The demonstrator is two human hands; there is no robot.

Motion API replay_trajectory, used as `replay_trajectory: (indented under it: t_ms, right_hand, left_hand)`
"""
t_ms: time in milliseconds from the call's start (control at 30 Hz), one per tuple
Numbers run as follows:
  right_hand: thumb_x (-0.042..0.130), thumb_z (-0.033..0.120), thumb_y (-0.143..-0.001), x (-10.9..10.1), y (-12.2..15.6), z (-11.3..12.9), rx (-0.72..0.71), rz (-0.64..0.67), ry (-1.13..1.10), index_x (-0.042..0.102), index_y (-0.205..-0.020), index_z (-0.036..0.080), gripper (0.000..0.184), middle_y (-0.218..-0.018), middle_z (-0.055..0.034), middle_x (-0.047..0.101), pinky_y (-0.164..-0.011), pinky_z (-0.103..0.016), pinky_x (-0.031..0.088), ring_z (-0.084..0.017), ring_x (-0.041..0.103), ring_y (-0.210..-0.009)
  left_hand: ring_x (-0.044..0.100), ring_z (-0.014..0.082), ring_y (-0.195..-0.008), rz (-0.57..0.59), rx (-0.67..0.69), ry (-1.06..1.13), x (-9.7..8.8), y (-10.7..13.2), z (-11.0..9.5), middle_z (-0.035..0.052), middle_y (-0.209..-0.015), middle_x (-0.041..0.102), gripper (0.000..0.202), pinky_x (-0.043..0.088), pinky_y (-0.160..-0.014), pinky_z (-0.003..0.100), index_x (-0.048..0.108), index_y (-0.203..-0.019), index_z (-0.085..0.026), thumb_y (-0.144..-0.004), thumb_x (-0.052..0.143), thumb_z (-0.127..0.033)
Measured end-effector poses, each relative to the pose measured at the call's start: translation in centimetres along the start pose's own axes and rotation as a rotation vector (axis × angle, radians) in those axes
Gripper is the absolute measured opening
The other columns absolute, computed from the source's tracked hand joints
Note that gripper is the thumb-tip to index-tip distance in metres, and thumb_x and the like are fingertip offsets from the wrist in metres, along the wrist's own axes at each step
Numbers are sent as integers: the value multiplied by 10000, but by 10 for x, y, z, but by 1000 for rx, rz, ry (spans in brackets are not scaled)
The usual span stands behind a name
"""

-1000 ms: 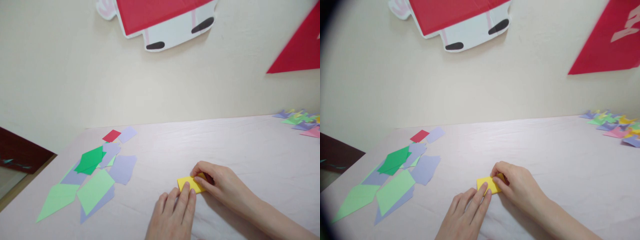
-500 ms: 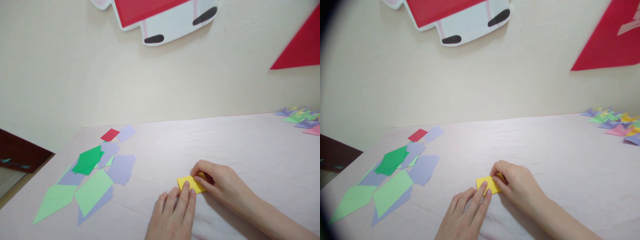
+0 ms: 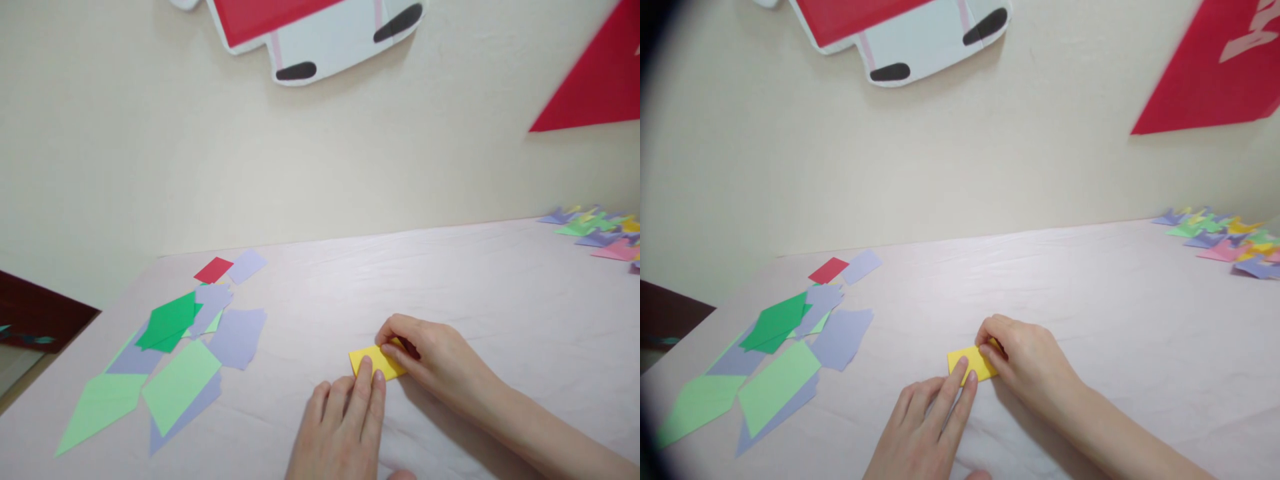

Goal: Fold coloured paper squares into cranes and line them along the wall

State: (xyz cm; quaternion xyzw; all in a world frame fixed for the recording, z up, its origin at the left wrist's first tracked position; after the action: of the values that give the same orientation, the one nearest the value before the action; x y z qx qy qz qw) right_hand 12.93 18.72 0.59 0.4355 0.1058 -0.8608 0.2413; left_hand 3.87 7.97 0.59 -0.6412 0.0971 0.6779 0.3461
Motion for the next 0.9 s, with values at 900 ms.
replay_trajectory:
  t_ms: [900]
  right_hand:
    - [609, 214, -732, 5, 13, 20, -34, -128, 120, 538, -882, 199, 167, -925, -42, 561, -747, -356, 409, -223, 529, -829]
  left_hand:
    - [634, 286, -1029, -58, -31, -108, -13, 2, 4, 153, -1233, 663, 637, 377, -903, 407, 650, -1144, -127, -885, 430, -666]
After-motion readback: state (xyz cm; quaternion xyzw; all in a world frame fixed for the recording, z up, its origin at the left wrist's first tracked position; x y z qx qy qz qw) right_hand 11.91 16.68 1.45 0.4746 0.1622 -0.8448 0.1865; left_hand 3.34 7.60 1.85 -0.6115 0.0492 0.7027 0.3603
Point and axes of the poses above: each hand's wrist, its own y-axis away from the middle knuckle, its own x-axis out of the palm, z = x × y, the point moved 9 cm from there along -y, towards the middle knuckle
